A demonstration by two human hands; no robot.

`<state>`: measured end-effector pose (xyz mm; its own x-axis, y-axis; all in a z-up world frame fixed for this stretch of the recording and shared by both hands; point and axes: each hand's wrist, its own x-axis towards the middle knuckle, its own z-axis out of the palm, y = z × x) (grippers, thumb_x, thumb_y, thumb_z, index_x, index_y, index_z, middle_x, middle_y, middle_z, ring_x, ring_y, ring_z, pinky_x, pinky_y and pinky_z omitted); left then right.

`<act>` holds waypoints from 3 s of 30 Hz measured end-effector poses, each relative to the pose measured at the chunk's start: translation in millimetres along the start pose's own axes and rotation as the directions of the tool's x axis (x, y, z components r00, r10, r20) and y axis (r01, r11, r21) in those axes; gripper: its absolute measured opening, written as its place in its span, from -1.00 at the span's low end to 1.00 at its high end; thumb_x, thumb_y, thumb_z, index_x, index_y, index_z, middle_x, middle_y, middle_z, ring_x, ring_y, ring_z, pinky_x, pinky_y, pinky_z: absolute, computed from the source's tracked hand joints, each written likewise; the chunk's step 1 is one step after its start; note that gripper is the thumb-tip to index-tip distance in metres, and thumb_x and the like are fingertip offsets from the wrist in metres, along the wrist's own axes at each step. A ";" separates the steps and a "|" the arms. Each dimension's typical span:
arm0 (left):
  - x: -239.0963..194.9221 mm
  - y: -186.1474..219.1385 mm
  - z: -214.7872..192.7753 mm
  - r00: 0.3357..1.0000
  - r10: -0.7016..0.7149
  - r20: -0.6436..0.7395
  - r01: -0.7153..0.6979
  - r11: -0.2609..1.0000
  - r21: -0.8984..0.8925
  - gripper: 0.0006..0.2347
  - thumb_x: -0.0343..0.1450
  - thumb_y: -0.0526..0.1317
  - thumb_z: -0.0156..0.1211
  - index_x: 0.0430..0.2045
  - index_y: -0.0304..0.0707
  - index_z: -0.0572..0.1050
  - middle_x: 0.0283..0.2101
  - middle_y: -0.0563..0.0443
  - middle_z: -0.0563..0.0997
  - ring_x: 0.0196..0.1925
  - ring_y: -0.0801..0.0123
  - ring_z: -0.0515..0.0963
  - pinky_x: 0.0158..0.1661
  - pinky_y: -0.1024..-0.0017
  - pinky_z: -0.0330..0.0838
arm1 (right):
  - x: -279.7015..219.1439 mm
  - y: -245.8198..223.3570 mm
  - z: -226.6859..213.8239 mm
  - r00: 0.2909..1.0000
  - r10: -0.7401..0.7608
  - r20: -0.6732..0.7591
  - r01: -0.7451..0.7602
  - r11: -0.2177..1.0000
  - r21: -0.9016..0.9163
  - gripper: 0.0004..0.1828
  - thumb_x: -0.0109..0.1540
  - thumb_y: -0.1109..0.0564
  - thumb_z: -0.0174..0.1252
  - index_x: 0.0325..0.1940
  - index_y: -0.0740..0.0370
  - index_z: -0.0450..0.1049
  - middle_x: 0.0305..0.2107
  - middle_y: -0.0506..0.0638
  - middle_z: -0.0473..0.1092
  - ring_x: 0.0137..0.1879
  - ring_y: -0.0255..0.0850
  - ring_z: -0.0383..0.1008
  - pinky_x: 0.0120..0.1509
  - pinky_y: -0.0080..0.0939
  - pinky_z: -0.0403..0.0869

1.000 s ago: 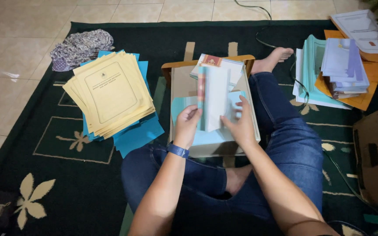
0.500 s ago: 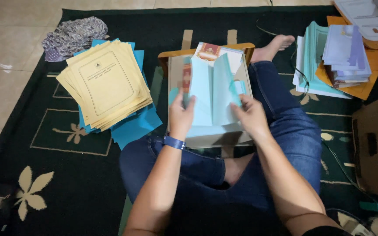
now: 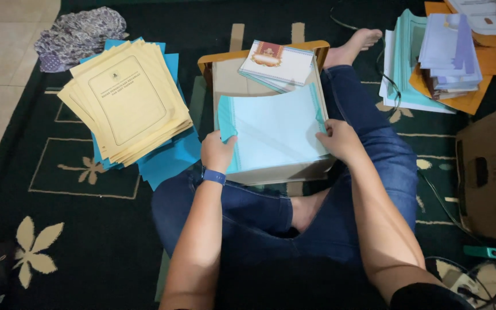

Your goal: Organizing and stacking printed documents into a cardboard box for final assembly.

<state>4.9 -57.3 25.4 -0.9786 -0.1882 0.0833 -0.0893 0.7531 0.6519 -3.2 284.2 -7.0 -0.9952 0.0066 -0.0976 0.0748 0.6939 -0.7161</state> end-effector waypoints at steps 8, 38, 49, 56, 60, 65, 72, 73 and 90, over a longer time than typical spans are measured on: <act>4.6 -7.7 4.0 0.995 -0.053 0.083 0.050 0.998 0.036 -0.75 0.29 -0.15 0.43 -0.33 -0.37 0.64 -0.30 -0.27 0.68 -0.26 -0.06 0.67 -0.25 0.16 0.54 | -6.4 -12.6 2.2 0.999 0.036 0.026 -0.032 0.990 -0.134 -0.66 0.12 0.04 0.33 -0.21 0.39 0.53 -0.44 0.28 0.49 -0.30 0.17 0.56 -0.16 0.05 0.50; -23.1 23.8 1.6 0.967 0.054 -0.247 0.026 0.950 0.310 -0.48 0.32 -0.28 0.33 0.22 -0.41 0.43 0.01 -0.30 0.56 0.08 -0.17 0.50 0.05 -0.02 0.32 | -11.8 -73.6 80.2 0.875 -0.460 0.153 0.475 0.753 -0.455 -0.31 0.42 -0.11 -0.29 0.55 0.35 -0.02 0.49 0.22 -0.02 0.59 0.07 -0.07 0.59 0.06 -0.05; 32.4 -1.3 93.2 0.945 0.306 0.117 -0.328 0.871 0.365 -0.59 0.49 -0.23 -0.06 0.26 -0.40 0.27 0.44 -0.31 0.19 0.48 -0.08 0.11 0.40 0.02 -0.08 | -6.2 -71.1 85.1 0.899 -0.398 0.182 0.435 0.772 -0.463 -0.30 0.42 -0.13 -0.30 0.57 0.30 -0.07 0.51 0.18 -0.06 0.61 0.04 -0.12 0.61 0.05 -0.08; 43.6 13.7 67.0 0.969 0.219 0.118 -0.248 0.871 0.425 -0.46 0.51 -0.11 -0.13 0.40 -0.42 0.07 0.52 -0.20 -0.01 0.57 0.05 -0.18 0.45 0.05 -0.35 | -2.6 -69.4 85.9 0.907 -0.334 0.258 0.420 0.779 -0.467 -0.28 0.42 -0.14 -0.37 0.59 0.29 -0.15 0.53 0.15 -0.15 0.63 -0.01 -0.22 0.61 0.04 -0.16; 19.7 15.6 65.4 0.961 0.223 0.163 -0.273 0.858 0.435 -0.45 0.52 -0.11 -0.14 0.42 -0.43 0.05 0.53 -0.22 0.00 0.58 0.03 -0.16 0.45 0.06 -0.34 | 9.1 -71.0 92.1 0.919 -0.296 0.260 0.388 0.794 -0.468 -0.27 0.42 -0.15 -0.38 0.59 0.29 -0.17 0.53 0.15 -0.18 0.63 -0.01 -0.25 0.62 0.04 -0.18; -10.3 0.0 64.3 0.931 0.304 0.203 -0.362 0.843 0.399 -0.48 0.55 -0.09 -0.18 0.43 -0.33 0.09 0.54 -0.23 0.03 0.59 0.06 -0.07 0.48 0.04 -0.31 | 47.5 -73.8 103.8 0.923 -0.287 0.258 0.381 0.784 -0.490 -0.24 0.42 -0.16 -0.38 0.58 0.36 -0.18 0.54 0.20 -0.21 0.65 0.00 -0.27 0.63 0.01 -0.20; 15.2 0.9 71.3 0.965 0.179 0.192 -0.244 0.879 0.410 -0.42 0.49 -0.05 -0.16 0.43 -0.31 0.05 0.53 -0.21 -0.03 0.58 0.05 -0.13 0.44 0.00 -0.37 | 47.7 -75.6 108.1 0.929 -0.295 0.225 0.370 0.770 -0.519 -0.23 0.42 -0.17 -0.38 0.58 0.36 -0.19 0.54 0.20 -0.23 0.64 -0.01 -0.29 0.63 -0.02 -0.21; 29.2 3.0 73.2 0.975 0.146 0.169 -0.205 0.887 0.415 -0.41 0.49 -0.05 -0.15 0.44 -0.34 0.03 0.54 -0.19 -0.04 0.58 0.04 -0.15 0.45 0.01 -0.38 | 43.6 -73.8 107.2 0.930 -0.290 0.224 0.366 0.773 -0.518 -0.23 0.41 -0.18 -0.37 0.58 0.35 -0.18 0.54 0.19 -0.22 0.64 -0.01 -0.28 0.62 -0.02 -0.20; 3.9 2.9 73.2 0.968 0.234 0.097 -0.252 0.867 0.430 -0.36 0.49 0.02 -0.15 0.41 -0.50 0.04 0.53 -0.36 -0.05 0.58 -0.13 -0.16 0.45 -0.01 -0.37 | 19.6 -79.2 96.2 0.882 -0.459 0.104 0.440 0.728 -0.526 -0.29 0.40 -0.13 -0.18 0.49 0.43 0.03 0.43 0.30 0.01 0.52 0.11 0.00 0.48 0.06 0.05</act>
<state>-12.8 -9.8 -27.6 -0.9856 0.0549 0.1598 0.0898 0.9713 0.2202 -22.5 160.1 -18.7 -0.9060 -0.3873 0.1709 -0.4168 0.8867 -0.2002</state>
